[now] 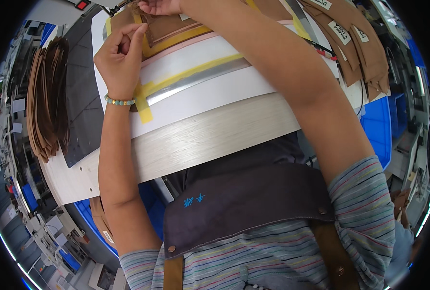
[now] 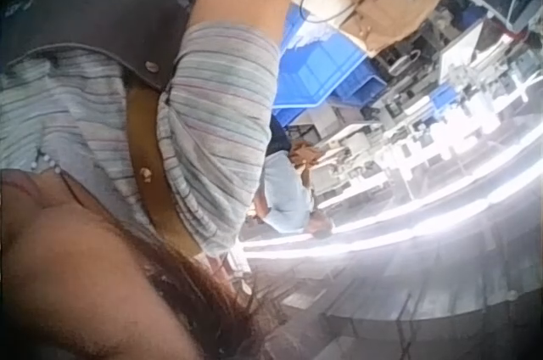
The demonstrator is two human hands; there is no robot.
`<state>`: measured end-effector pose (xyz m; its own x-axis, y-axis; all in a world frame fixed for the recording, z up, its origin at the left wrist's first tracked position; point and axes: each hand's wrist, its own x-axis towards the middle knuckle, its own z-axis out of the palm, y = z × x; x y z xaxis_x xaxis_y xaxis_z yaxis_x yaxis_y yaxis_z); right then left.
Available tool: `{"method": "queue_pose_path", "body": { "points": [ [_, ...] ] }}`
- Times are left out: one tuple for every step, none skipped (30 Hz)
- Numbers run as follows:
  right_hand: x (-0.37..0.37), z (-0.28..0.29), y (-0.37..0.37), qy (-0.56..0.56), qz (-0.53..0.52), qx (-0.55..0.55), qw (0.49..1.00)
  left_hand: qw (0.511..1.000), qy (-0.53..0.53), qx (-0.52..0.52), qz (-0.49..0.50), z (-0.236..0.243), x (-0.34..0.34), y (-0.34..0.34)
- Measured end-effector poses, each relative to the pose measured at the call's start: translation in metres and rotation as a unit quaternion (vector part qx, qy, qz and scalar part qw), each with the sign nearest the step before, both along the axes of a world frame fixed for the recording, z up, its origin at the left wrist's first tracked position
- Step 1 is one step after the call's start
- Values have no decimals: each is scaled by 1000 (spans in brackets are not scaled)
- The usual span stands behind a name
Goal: The recorder uses an industrial sewing machine to stitch a rectangular leather label onto a larger leather panel, carefully maneuvering the material around the corners.
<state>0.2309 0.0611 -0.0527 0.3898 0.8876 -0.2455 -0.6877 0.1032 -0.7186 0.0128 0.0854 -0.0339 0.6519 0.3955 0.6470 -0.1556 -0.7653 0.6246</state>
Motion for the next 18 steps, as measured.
{"method": "queue_pose_path", "body": {
  "points": [
    [-5,-3,5,41,-2,8,999,1000,1,-6,1,-1,-4,2],
    [-12,-4,13,43,6,7,999,1000,2,-7,9,-2,-8,5],
    [-17,-8,22,89,-3,16,996,1000,2,-1,13,-3,-13,6],
    [-14,-13,29,136,-18,26,990,1000,3,5,11,-1,-11,6],
    [-12,-17,38,138,-19,26,990,1000,4,4,11,0,-11,5],
    [6,-23,36,184,-40,54,981,1000,1,4,-3,3,1,-1],
    [6,-26,41,233,-45,79,968,1000,2,2,0,2,2,-2],
    [10,-29,42,232,-47,79,968,1000,2,2,-2,2,4,-2],
    [6,-31,47,229,-43,72,970,1000,2,3,1,1,0,-1],
    [3,-32,51,226,-40,66,971,1000,2,5,3,1,-2,0],
    [2,-32,54,223,-39,59,972,1000,4,5,5,0,-4,1],
    [1,-32,56,219,-40,54,973,1000,3,13,8,0,-4,3],
    [1,-31,57,216,-41,50,974,1000,3,20,10,0,-4,4],
    [1,-31,57,212,-43,46,975,1000,4,22,8,-1,-4,4],
    [1,-30,57,208,-45,41,976,1000,2,15,8,-2,-3,4],
    [1,-29,58,203,-47,37,977,1000,1,8,7,-2,-3,4],
    [0,-29,59,199,-48,33,978,1000,1,10,6,-2,-4,4],
    [-2,-29,60,194,-50,30,979,1000,5,8,12,-2,-5,4]
  ]
}}
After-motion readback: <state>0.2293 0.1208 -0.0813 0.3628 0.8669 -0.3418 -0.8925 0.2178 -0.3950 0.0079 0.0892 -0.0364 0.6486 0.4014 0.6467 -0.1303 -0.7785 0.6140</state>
